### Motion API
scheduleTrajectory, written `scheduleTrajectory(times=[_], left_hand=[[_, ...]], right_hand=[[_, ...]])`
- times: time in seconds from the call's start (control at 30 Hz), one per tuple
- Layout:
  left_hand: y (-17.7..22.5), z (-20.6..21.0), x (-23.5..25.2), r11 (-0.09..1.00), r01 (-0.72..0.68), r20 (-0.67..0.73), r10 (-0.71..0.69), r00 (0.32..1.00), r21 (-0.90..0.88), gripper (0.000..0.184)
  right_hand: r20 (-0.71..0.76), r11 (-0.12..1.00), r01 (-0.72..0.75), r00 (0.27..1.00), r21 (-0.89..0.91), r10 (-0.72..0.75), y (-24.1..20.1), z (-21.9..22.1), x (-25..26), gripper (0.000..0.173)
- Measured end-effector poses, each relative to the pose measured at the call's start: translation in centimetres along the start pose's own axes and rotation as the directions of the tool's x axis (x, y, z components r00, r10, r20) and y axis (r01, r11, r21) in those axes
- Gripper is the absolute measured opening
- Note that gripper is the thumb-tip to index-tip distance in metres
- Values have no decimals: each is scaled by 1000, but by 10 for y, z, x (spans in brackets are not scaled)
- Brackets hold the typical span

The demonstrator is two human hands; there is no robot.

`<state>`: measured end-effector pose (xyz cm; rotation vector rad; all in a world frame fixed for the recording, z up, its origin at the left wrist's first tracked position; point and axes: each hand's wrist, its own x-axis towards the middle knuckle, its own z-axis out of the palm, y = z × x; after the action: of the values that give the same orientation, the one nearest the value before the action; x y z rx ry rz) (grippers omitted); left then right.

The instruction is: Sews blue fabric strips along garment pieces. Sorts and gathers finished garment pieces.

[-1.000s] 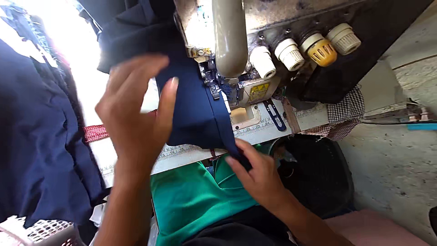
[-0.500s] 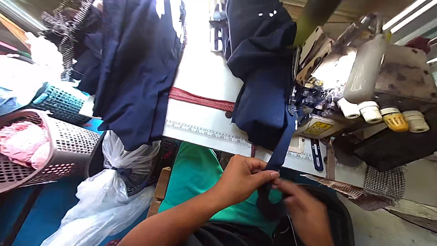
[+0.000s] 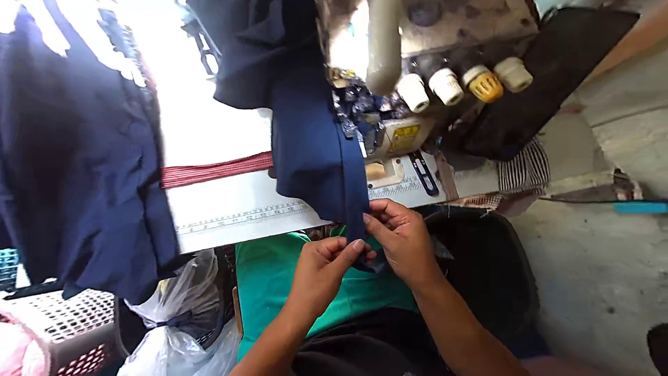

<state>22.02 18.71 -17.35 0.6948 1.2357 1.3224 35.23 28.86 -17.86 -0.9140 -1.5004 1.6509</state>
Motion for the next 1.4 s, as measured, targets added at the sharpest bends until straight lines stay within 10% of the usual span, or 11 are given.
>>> scheduleTrajectory(times=[0.57, 0.7, 0.97, 1.4], left_hand=[[-5, 0, 7, 974, -169, 21, 167, 986, 150, 17], [32, -13, -2, 596, -335, 135, 355, 925, 729, 26], [74, -31, 56, 160, -460, 288, 592, 753, 874, 42], [90, -45, 86, 131, -447, 312, 544, 779, 885, 36]], right_hand=[[98, 996, 87, 991, 4, -87, -13, -10, -9, 18], [13, 968, 152, 988, -200, -153, -19, -3, -10, 17], [40, 966, 212, 977, -151, -208, -24, -4, -12, 20], [-9, 948, 190, 980, -254, -199, -10, -2, 20, 17]])
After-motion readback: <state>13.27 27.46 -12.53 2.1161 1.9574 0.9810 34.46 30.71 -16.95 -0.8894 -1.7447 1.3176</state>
